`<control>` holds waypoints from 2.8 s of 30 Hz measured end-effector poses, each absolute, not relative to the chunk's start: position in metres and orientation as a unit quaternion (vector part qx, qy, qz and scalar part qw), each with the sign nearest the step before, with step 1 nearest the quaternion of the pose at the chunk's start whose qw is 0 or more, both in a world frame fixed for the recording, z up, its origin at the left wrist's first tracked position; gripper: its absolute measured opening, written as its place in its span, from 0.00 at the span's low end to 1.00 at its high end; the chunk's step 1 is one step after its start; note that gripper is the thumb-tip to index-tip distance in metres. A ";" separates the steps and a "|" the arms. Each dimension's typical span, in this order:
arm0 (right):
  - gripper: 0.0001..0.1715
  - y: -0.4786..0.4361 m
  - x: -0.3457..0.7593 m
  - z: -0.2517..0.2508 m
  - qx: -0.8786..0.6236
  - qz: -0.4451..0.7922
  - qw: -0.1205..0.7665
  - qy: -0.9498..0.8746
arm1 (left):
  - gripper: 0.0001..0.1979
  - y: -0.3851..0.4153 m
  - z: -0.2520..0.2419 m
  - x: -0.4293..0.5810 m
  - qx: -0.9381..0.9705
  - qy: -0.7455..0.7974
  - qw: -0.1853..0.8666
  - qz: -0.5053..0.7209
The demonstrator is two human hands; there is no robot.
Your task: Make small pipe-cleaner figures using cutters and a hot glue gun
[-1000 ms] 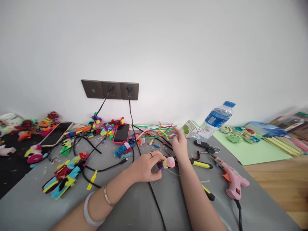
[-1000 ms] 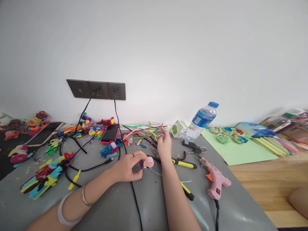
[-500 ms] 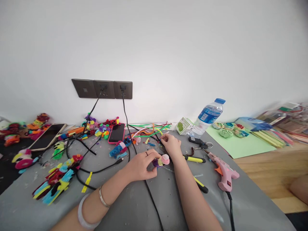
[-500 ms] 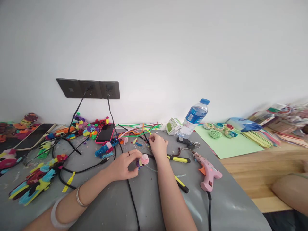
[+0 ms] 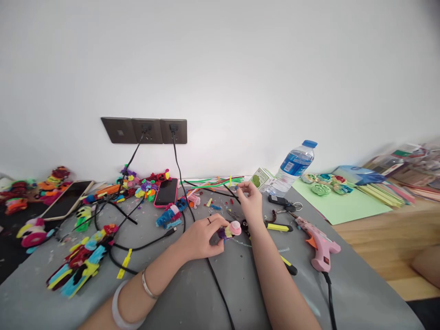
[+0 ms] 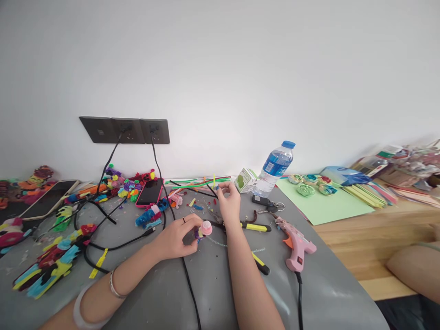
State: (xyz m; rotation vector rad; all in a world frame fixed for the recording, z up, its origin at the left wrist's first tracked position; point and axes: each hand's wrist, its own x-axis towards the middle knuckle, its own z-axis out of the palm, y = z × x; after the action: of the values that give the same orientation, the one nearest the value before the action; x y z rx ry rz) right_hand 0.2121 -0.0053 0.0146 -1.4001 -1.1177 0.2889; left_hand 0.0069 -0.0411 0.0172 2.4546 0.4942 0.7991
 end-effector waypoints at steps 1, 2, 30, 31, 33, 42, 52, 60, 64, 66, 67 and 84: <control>0.06 -0.005 0.212 0.014 -0.601 0.126 0.619 -0.490 | 0.19 -0.041 0.017 0.007 0.904 0.181 0.254 0.293; 0.06 -0.005 0.212 0.013 -0.596 0.127 0.618 -0.497 | 0.19 -0.041 0.018 0.007 0.904 0.181 0.254 0.292; 0.07 -0.012 0.206 0.015 -0.747 0.213 0.274 -0.566 | 0.17 -0.041 0.021 0.008 0.905 0.180 0.258 0.287; 0.09 -0.012 0.205 0.014 -0.745 0.203 0.276 -0.573 | 0.17 -0.041 0.021 0.008 0.905 0.180 0.258 0.288; 0.12 -0.012 0.205 0.011 -0.738 0.185 0.275 -0.587 | 0.17 -0.041 0.021 0.008 0.905 0.180 0.258 0.287; 0.11 -0.009 0.208 0.011 -0.643 0.151 0.498 -0.561 | 0.18 -0.041 0.020 0.008 0.907 0.178 0.251 0.289; 0.11 -0.007 0.207 0.010 -0.611 0.171 0.512 -0.579 | 0.18 -0.041 0.019 0.008 0.905 0.183 0.255 0.286; 0.15 -0.007 0.202 0.001 -0.640 0.183 0.416 -0.620 | 0.17 -0.042 0.021 0.008 0.905 0.184 0.263 0.279; 0.13 -0.004 0.205 0.009 -0.551 0.238 0.599 -0.531 | 0.17 -0.042 0.020 0.008 0.902 0.187 0.267 0.281; 0.12 -0.003 0.207 0.013 -0.517 0.257 0.668 -0.470 | 0.17 -0.041 0.019 0.008 0.901 0.190 0.268 0.283; 0.11 -0.002 0.208 0.014 -0.502 0.265 0.697 -0.439 | 0.18 -0.041 0.019 0.008 0.901 0.190 0.267 0.284; 0.16 -0.003 0.229 0.017 -0.346 0.299 0.872 -0.172 | 0.21 -0.028 0.026 -0.005 0.916 0.193 0.249 0.250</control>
State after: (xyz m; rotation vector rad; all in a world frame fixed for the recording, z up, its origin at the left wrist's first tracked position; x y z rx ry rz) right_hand 0.2291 -0.0027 0.0168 -0.7233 -0.3602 0.6251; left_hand -0.0049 -0.0277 0.0262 2.4945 0.5255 0.6806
